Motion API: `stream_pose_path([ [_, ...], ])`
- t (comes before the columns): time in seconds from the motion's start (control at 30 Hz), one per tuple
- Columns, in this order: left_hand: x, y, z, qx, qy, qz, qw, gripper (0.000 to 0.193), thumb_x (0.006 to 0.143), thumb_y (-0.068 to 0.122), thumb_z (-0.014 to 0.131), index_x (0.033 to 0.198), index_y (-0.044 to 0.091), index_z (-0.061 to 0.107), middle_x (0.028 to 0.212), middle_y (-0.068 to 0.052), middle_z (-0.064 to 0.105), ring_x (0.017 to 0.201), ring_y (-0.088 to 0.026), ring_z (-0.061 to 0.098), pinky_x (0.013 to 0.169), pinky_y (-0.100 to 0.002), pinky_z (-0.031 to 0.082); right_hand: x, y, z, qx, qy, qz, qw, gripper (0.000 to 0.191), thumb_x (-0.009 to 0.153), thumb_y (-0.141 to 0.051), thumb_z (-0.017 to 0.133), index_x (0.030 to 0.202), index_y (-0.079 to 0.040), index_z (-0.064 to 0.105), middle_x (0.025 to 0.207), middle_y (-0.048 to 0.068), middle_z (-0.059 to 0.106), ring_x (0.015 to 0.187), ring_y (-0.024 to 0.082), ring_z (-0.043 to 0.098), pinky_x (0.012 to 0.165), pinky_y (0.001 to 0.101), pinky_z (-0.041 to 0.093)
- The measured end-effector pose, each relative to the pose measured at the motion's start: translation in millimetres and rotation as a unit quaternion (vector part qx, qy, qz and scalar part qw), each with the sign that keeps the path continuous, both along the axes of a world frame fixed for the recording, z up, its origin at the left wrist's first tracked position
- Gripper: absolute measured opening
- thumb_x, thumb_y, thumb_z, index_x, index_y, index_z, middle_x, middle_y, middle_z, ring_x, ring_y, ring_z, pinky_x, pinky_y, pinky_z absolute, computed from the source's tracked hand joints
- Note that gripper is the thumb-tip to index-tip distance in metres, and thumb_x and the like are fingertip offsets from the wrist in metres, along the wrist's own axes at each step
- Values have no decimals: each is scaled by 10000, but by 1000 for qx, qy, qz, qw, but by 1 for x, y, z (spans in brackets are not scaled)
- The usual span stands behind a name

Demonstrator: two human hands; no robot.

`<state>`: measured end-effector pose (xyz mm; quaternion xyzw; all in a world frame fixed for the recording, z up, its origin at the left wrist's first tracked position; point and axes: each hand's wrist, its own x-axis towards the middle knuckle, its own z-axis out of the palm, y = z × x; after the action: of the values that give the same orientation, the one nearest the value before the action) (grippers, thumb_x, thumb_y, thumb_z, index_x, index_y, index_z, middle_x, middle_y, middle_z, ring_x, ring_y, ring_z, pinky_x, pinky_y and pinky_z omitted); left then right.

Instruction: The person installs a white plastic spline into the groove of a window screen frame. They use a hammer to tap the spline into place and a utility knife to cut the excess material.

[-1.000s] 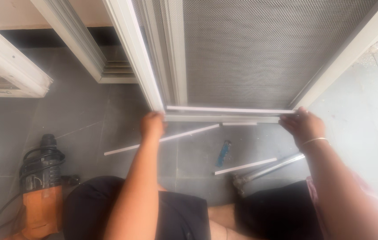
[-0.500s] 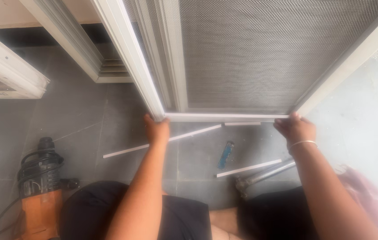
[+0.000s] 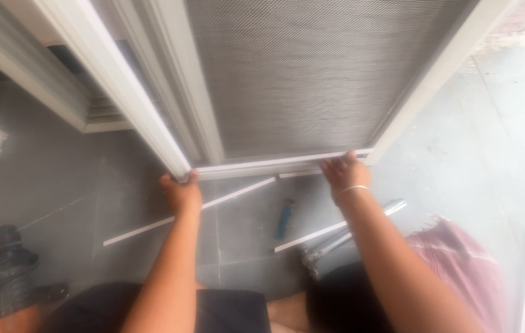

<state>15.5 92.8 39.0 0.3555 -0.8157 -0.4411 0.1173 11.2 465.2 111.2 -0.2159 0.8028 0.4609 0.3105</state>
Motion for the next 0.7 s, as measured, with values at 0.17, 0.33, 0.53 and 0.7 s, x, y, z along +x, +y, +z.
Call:
stream_pose_path([
  [0.17, 2, 0, 4, 64, -13, 3, 998, 729, 901, 277, 773, 1432, -3, 359, 1398, -263, 539, 1285, -395, 557, 1062, -439, 432, -16, 8, -47, 696, -80, 659, 275, 645, 1152, -369, 387, 1581, 100, 273, 1617, 239, 410, 1485, 390, 419, 1223, 504, 304],
  [0.33, 1, 4, 21, 127, -36, 9, 991, 728, 929, 235, 752, 1468, 20, 312, 1292, -236, 567, 1052, -324, 614, 901, -410, 488, -20, 17, -73, 384, 37, 337, 859, 634, 1129, -331, 290, 1576, 103, 174, 1658, 244, 227, 1525, 363, 225, 1247, 449, 188],
  [0.53, 2, 10, 38, 189, -51, 13, 980, 727, 935, 223, 709, 1489, 48, 273, 1301, -181, 527, 899, -248, 608, 729, -367, 511, -20, 20, -74, 690, -6, 667, 281, 657, 1094, -383, 260, 1546, 90, 198, 1642, 245, 284, 1501, 355, 331, 1265, 425, 255],
  [0.7, 2, 12, 42, 180, -48, 7, 982, 711, 939, 224, 713, 1474, 45, 280, 1373, -182, 473, 1028, -239, 602, 764, -365, 545, -27, 19, -70, 481, 7, 463, 744, 653, 1104, -331, 298, 1538, 151, 227, 1577, 316, 335, 1430, 414, 368, 1194, 469, 306],
])
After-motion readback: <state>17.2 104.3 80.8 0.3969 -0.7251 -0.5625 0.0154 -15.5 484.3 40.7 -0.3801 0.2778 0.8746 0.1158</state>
